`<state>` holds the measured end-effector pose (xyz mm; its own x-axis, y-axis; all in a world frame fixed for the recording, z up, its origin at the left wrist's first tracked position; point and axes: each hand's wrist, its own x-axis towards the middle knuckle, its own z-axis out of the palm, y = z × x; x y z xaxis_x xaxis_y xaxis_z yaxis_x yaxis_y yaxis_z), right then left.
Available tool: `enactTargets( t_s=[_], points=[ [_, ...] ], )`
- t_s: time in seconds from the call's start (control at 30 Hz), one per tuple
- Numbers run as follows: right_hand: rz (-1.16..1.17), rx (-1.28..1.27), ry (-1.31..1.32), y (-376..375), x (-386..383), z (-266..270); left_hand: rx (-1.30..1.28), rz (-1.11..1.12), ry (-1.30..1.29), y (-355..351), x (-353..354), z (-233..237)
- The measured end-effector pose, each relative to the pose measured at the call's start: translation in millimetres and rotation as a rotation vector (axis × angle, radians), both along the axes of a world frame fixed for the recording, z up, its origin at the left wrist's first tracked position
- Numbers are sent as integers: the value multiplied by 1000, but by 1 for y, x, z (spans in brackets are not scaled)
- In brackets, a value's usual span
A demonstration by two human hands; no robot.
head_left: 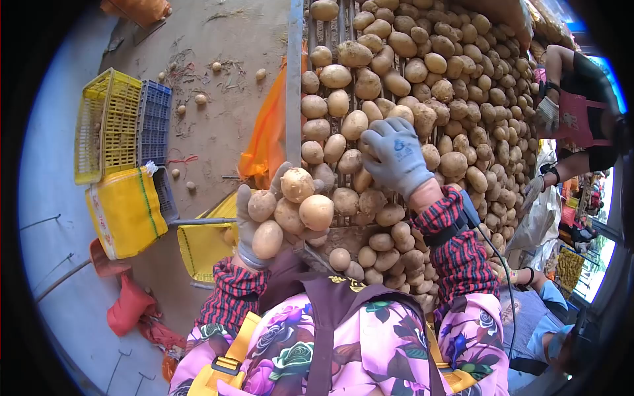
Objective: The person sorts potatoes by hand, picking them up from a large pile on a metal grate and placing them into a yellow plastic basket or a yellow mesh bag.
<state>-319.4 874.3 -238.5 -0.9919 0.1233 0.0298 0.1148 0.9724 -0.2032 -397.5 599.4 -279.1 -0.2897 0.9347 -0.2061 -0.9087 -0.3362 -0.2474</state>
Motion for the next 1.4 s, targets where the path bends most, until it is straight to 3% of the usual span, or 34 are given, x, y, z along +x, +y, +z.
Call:
enactTargets(
  t_s=[0.1,0.2,0.23,0.3,0.37,0.43,0.5,0.6,0.7,0.77,0.9,0.97,1.03,1.07,1.1,1.3,1.37,1.4],
  points=[
    [-44,73,2,23,26,13,-138,29,97,-22,-7,-7],
    [-341,345,9,75,40,23,-136,77,51,-38,-16,-12],
    [-383,317,-15,108,53,15,-135,87,47,-42,-16,-12],
    [-462,263,60,103,38,25,-71,109,-68,-46,-16,-9],
    [-386,-26,66,75,6,19,-62,113,-62,-47,-9,-7],
    [-335,-43,-90,48,-23,-12,-44,121,-37,-46,-7,-5],
    [-229,185,-301,15,-44,-18,-54,129,10,-44,-3,-5],
    [-76,115,-218,24,-31,-33,-112,125,-15,-42,7,-4],
    [-188,-40,-427,23,-11,-19,-84,127,-79,-42,14,0],
    [-175,-65,-367,29,2,-29,-87,129,-78,-43,17,-2],
    [-453,-302,-140,37,-13,-23,-61,127,-53,-49,15,-2],
    [-388,-316,74,34,-36,-14,-81,137,-46,-52,13,-1],
    [-162,-388,52,25,-59,-35,-91,135,-39,-54,12,0],
    [-145,-274,-47,8,-64,-46,-88,132,-22,-52,12,0],
    [-275,-221,-234,-6,-72,-33,-83,131,-4,-51,11,0],
    [-322,-235,-282,12,-67,-28,-44,160,-45,-46,15,-3],
    [-484,-858,-155,5,-47,-13,-54,161,-60,-47,16,-5],
    [-444,-1072,-116,-3,-37,-2,-71,147,-78,-50,19,-6]
  ],
)
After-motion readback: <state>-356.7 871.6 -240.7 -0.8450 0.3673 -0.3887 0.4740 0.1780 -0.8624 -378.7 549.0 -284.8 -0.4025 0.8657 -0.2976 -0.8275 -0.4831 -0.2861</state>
